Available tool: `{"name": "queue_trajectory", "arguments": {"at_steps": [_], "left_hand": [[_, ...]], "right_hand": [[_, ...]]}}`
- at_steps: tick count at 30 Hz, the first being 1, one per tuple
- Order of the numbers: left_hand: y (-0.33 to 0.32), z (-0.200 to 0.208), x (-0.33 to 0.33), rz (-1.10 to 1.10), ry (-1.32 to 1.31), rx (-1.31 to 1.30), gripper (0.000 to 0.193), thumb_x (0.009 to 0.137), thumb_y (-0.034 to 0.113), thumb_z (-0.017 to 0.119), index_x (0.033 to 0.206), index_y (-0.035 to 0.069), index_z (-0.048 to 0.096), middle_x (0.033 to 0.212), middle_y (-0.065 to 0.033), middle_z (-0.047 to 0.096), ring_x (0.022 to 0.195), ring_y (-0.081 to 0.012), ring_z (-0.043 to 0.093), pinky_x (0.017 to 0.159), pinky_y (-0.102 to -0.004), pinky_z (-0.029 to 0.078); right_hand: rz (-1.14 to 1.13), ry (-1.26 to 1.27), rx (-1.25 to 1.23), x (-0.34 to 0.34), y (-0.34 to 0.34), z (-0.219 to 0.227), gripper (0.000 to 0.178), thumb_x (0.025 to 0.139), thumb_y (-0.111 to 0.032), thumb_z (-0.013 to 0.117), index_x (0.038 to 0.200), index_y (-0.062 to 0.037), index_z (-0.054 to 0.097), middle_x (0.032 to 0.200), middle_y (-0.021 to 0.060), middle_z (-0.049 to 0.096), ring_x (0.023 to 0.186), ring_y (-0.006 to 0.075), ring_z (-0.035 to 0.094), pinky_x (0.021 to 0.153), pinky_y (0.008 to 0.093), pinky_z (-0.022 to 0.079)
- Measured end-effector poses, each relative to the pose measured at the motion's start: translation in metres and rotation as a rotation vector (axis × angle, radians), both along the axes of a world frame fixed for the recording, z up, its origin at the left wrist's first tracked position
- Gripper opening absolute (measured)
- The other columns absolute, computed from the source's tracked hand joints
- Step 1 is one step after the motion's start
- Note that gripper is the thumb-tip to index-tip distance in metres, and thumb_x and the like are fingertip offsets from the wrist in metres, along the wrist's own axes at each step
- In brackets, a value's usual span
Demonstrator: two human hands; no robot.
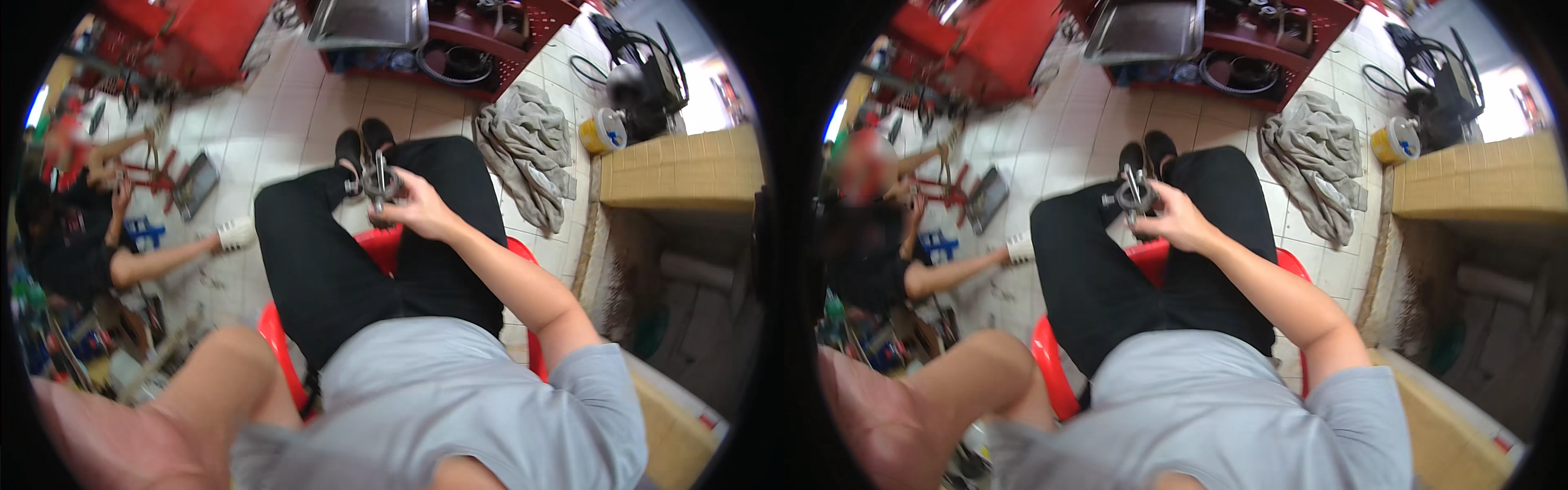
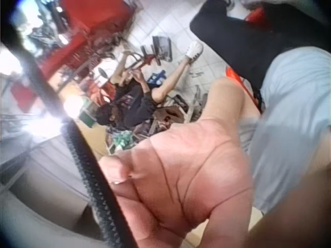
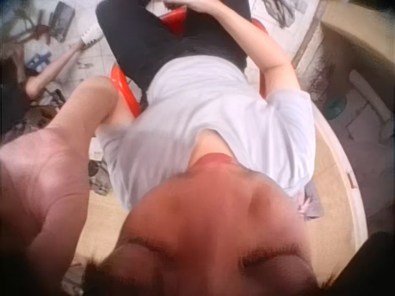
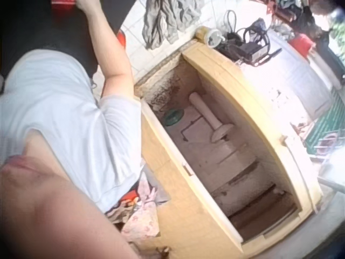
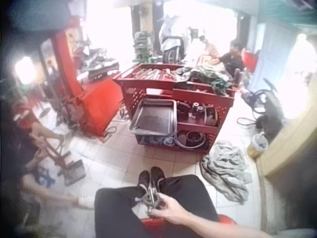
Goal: The person sits on a low stool in a workshop and assembles a small metallic mechanical component, likely a carburetor. They use their hands to insert and tighten small screws and parts into the device, occasionally reaching for items in a nearby metal tray.
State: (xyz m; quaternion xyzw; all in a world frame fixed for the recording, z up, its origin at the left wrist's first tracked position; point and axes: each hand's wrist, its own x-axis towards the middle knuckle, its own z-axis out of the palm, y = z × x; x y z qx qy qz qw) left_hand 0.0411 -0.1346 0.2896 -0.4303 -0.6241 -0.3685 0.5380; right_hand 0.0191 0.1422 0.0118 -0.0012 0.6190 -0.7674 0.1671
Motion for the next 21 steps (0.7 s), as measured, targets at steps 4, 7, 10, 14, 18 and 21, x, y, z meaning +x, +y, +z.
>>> {"name": "queue_trajectory", "arguments": {"at_steps": [4, 7, 10, 14, 18, 21], "left_hand": [[-0.016, -0.006, -0.014, 0.063, 0.040, 0.042, 0.020, 0.084, 0.009, 0.063, 0.099, -0.004, 0.063, 0.088, -0.0143, 0.062, 0.078, -0.0203, 0.060, 0.072, -0.0324, 0.050], [-0.017, -0.010, -0.026, 0.138, 0.066, 0.096, 0.021, 0.084, 0.009, 0.064, 0.100, -0.003, 0.063, 0.089, -0.0135, 0.062, 0.079, -0.0201, 0.060, 0.072, -0.0321, 0.050], [-0.010, -0.007, -0.042, 0.149, 0.120, 0.170, 0.022, 0.083, 0.009, 0.065, 0.101, -0.003, 0.063, 0.091, -0.0127, 0.062, 0.080, -0.0198, 0.060, 0.073, -0.0318, 0.049], [-0.003, -0.037, -0.071, 0.113, 0.119, 0.200, 0.024, 0.083, 0.010, 0.067, 0.103, -0.002, 0.063, 0.092, -0.0117, 0.061, 0.082, -0.0195, 0.059, 0.074, -0.0313, 0.049], [-0.005, -0.032, -0.070, 0.108, 0.096, 0.076, 0.026, 0.082, 0.010, 0.069, 0.105, -0.001, 0.063, 0.094, -0.0106, 0.061, 0.083, -0.0192, 0.059, 0.075, -0.0309, 0.049], [-0.009, -0.033, -0.067, 0.097, 0.073, 0.069, 0.027, 0.082, 0.011, 0.070, 0.106, 0.000, 0.063, 0.095, -0.0098, 0.061, 0.084, -0.0190, 0.059, 0.076, -0.0306, 0.048]], "right_hand": [[-0.007, 0.257, 0.153, 0.000, -0.007, -0.021, 0.046, 0.081, -0.005, 0.074, 0.123, -0.0012, 0.056, 0.102, 0.0021, 0.061, 0.094, 0.0093, 0.057, 0.082, 0.0278, 0.051], [0.032, 0.095, 0.045, 0.013, -0.008, -0.010, 0.048, 0.082, -0.009, 0.076, 0.125, -0.0009, 0.056, 0.102, 0.0017, 0.063, 0.094, 0.0095, 0.059, 0.084, 0.0280, 0.051], [0.001, 0.061, 0.041, 0.013, -0.002, -0.018, 0.050, 0.083, -0.009, 0.077, 0.126, -0.0006, 0.056, 0.108, 0.0044, 0.064, 0.099, 0.0108, 0.059, 0.089, 0.0286, 0.050], [-0.044, -0.087, 0.001, 0.034, -0.003, -0.029, 0.050, 0.082, -0.009, 0.079, 0.126, 0.0001, 0.055, 0.111, 0.0053, 0.063, 0.104, 0.0107, 0.058, 0.094, 0.0307, 0.048], [-0.033, -0.012, -0.033, 0.012, -0.032, -0.004, 0.045, 0.083, -0.006, 0.076, 0.123, -0.0012, 0.055, 0.108, 0.0016, 0.061, 0.102, 0.0103, 0.057, 0.090, 0.0286, 0.049], [0.094, -0.067, -0.012, -0.013, -0.009, 0.020, 0.048, 0.083, -0.007, 0.076, 0.126, -0.0023, 0.055, 0.109, 0.0021, 0.061, 0.103, 0.0110, 0.057, 0.096, 0.0288, 0.046]]}}
